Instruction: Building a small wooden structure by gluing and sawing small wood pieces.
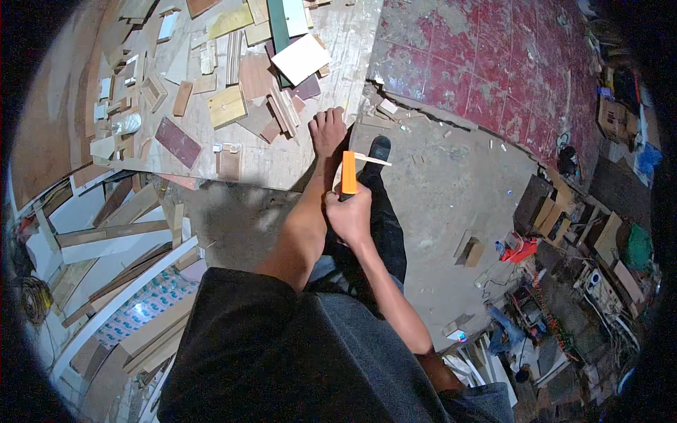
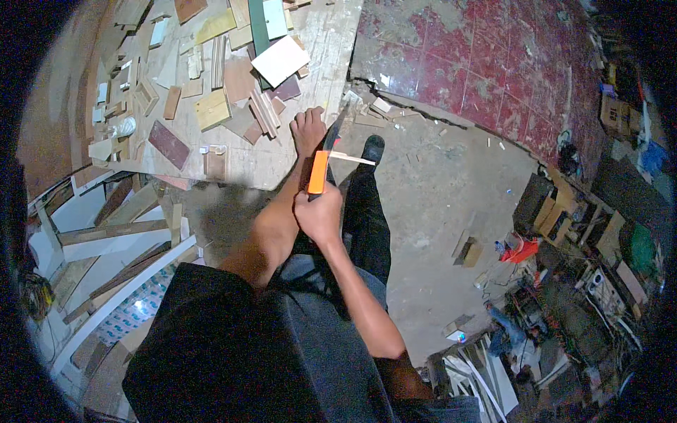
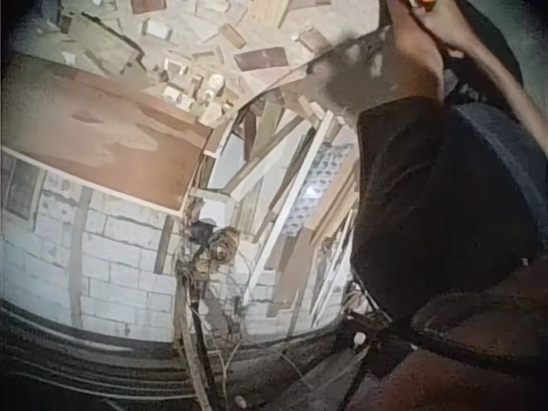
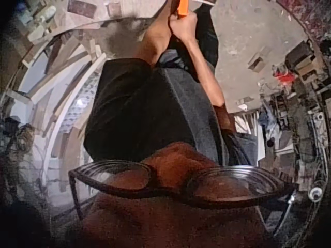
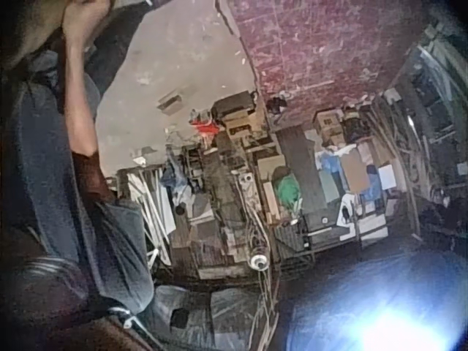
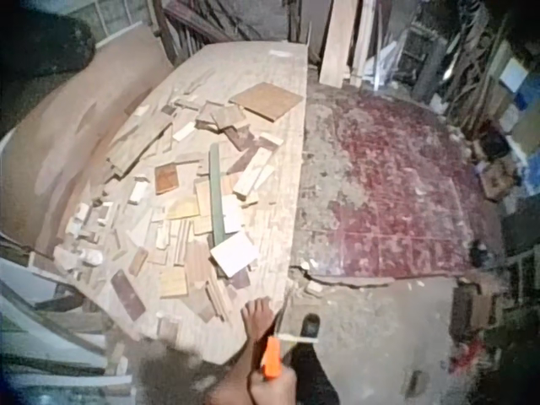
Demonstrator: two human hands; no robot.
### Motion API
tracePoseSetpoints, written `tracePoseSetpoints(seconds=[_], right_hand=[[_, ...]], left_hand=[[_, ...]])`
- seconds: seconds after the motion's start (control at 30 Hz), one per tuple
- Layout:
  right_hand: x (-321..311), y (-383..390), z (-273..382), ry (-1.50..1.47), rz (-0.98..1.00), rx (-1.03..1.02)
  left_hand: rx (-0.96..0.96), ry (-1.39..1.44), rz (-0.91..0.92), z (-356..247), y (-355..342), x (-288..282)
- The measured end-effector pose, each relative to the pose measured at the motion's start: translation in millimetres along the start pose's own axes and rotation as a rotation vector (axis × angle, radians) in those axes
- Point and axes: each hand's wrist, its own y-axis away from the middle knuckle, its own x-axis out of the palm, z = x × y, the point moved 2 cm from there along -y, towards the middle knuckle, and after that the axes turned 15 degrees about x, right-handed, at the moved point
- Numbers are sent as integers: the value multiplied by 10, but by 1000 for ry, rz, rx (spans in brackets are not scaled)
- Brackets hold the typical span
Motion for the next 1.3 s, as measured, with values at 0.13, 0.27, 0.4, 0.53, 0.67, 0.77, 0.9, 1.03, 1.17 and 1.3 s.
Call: tracePoseSetpoints(seconds=[0.13, 0.27, 0.4, 0.53, 0.67, 0.77, 0.9, 1.03, 1.17, 1.3], right_hand=[[-251, -83, -60, -74, 7, 83], [-284, -383, -211, -99, 2, 95], [-334, -558, -216, -135, 81, 223], [-307, -542, -287, -161, 46, 216], [-321, -234, -271, -98, 65, 188], [-379, -264, -283, -126, 66, 201], [-297, -359, -194, -138, 61, 152], [-148, -212, -129, -75, 35, 27], [-74, -219, -69, -90, 34, -3], [-293, -693, -457, -108, -7, 131]], left_hand=[[6, 106, 24, -4, -2, -66], [-7, 122, 25, -32, -5, -130], [-39, 74, 30, -61, -24, -152], [-49, 95, 44, -37, -59, -171], [-32, 51, 13, -60, 3, -134], [-62, 89, 67, -75, 15, -112], [-32, 24, 54, -41, -27, -90], [-9, -19, 26, 15, 18, -43], [-17, -40, -15, 14, -16, -17], [-1, 33, -29, -164, 116, -180]])
